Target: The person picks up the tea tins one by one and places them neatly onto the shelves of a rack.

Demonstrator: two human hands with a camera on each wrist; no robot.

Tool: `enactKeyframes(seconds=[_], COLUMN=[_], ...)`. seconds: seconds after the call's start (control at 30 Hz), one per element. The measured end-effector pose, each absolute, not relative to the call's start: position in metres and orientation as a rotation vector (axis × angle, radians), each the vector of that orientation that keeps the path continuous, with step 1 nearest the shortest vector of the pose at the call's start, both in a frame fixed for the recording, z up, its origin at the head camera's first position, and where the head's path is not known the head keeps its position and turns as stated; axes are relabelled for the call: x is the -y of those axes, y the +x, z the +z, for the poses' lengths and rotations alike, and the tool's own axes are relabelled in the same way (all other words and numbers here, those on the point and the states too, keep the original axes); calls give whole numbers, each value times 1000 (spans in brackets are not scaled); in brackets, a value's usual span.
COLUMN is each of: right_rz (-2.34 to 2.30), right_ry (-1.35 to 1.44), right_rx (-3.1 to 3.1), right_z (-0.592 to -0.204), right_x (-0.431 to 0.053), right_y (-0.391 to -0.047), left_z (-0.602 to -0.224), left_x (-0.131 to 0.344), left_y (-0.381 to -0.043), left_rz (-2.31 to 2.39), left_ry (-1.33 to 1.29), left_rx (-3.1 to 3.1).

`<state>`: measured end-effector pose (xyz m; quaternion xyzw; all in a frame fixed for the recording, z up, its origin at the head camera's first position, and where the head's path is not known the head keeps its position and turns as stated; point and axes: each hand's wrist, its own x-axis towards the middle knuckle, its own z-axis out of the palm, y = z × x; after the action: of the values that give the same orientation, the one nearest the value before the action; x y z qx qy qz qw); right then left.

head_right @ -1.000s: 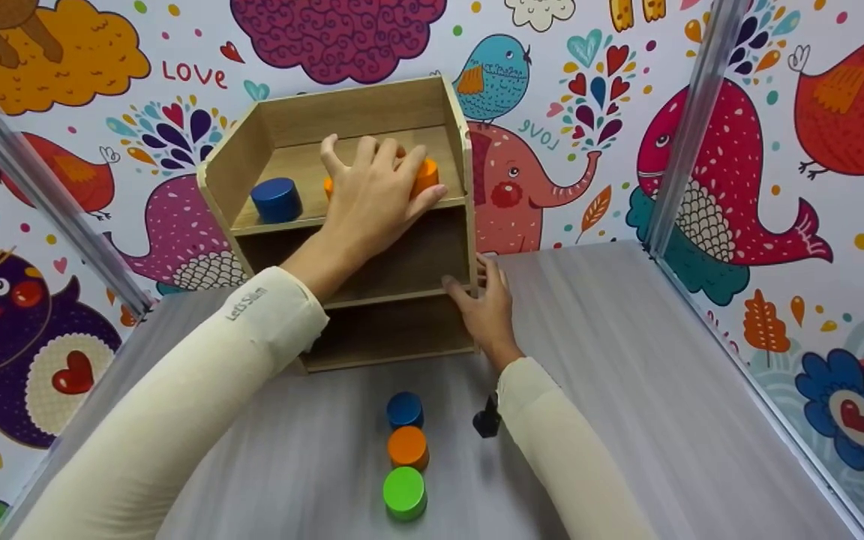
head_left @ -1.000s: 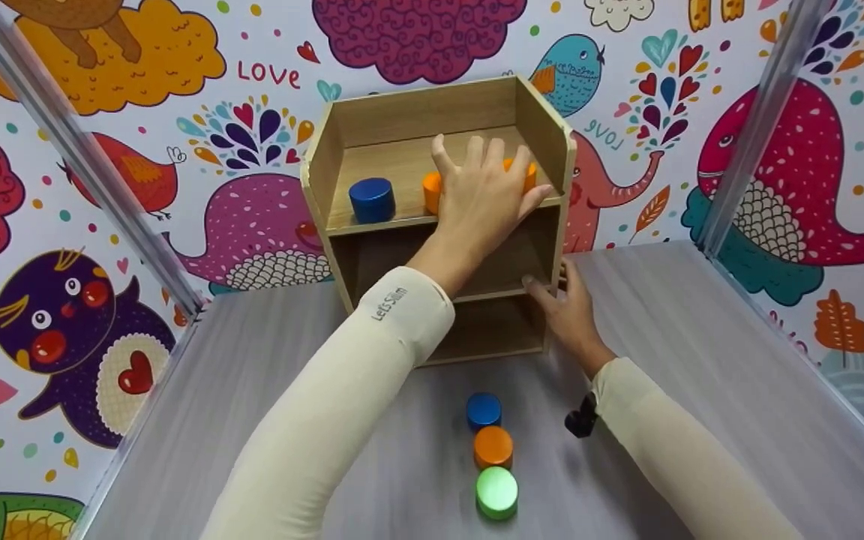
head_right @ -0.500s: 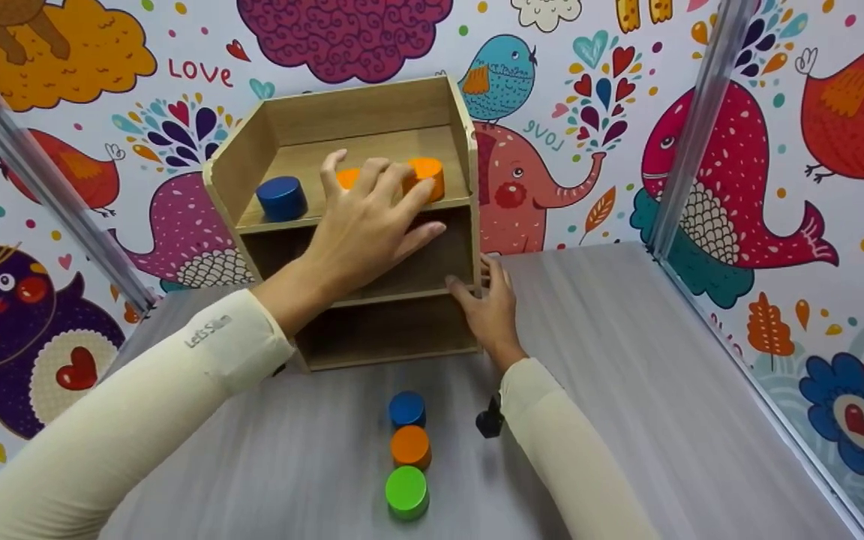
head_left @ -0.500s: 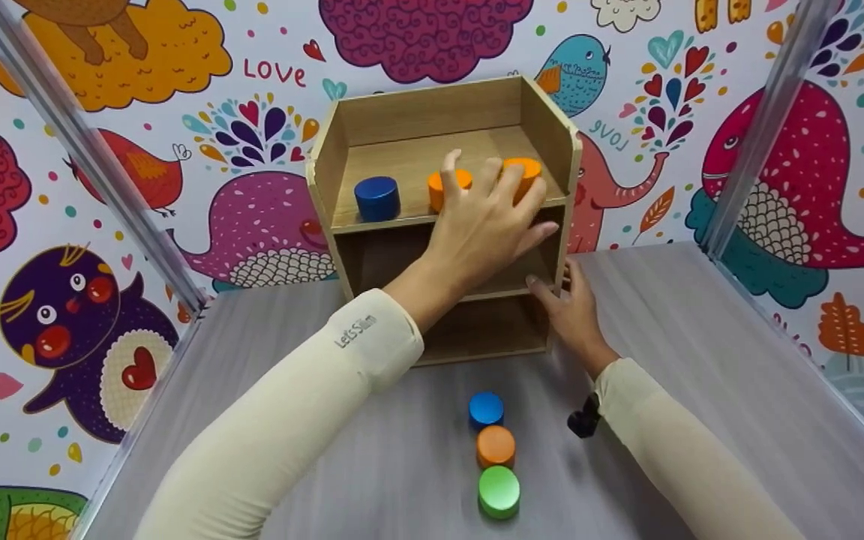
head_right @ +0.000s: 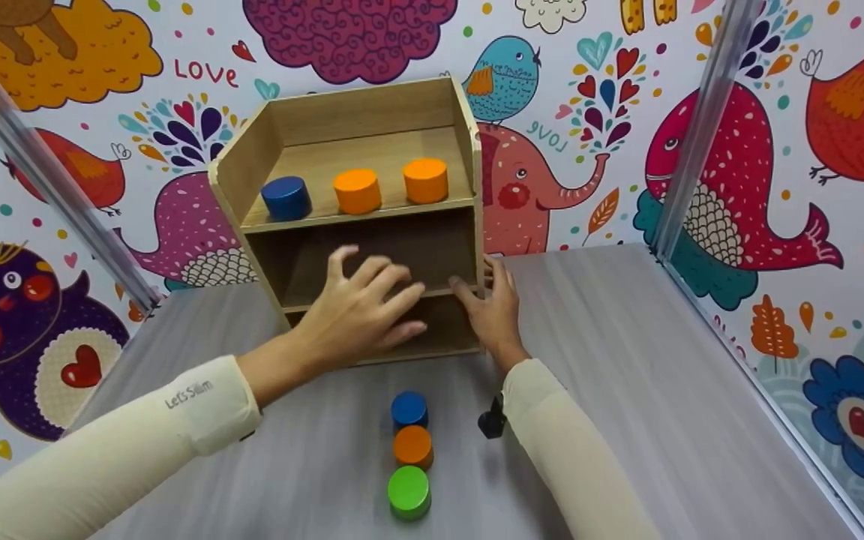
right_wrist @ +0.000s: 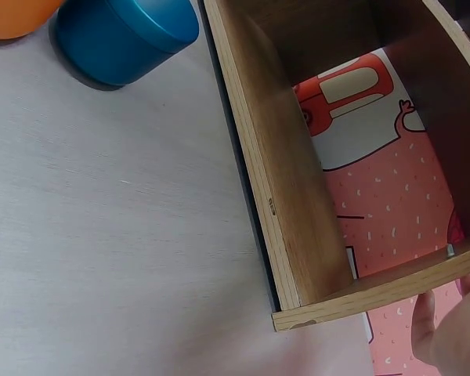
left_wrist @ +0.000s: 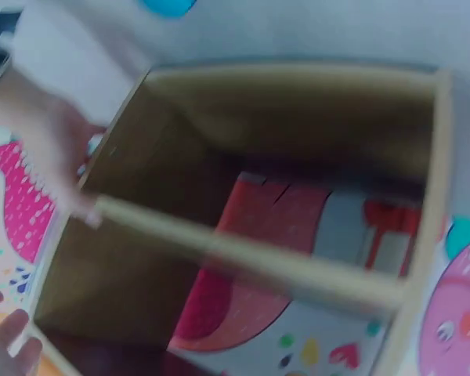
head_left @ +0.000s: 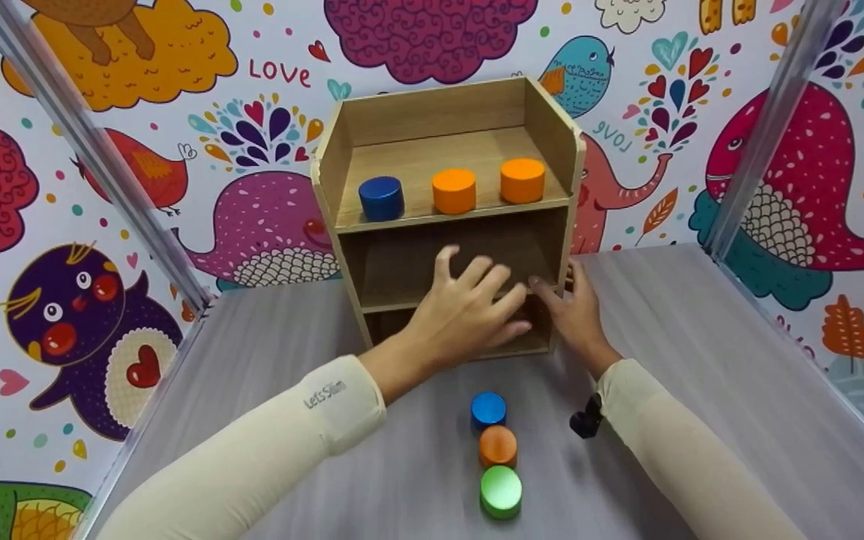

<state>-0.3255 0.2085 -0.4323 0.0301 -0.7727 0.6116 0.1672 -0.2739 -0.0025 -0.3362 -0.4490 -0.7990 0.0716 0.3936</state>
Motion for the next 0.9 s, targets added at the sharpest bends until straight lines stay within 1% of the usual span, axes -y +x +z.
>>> enactKeyframes(seconds=[0.27,0.4,0.6,0.9], right_rz=[1801,1809,1797,1766], right_ry=[77,75,71,57], right_rx=[2162,2160,2170,2166], right_z=[-433,-433,-436,-459], right_x=[-209,-209,-210,-215], right_y=[-326,-326,-330,-348], left_z=[-402,-428,-455,-480], left_x=[26,32,42,49], left_y=[-267,-264,-263,-264], left_rz=[411,463,369,184], left_ry=[-1285,-1345,-1371,-1358], left_rx=[2177,2229,2351,2519])
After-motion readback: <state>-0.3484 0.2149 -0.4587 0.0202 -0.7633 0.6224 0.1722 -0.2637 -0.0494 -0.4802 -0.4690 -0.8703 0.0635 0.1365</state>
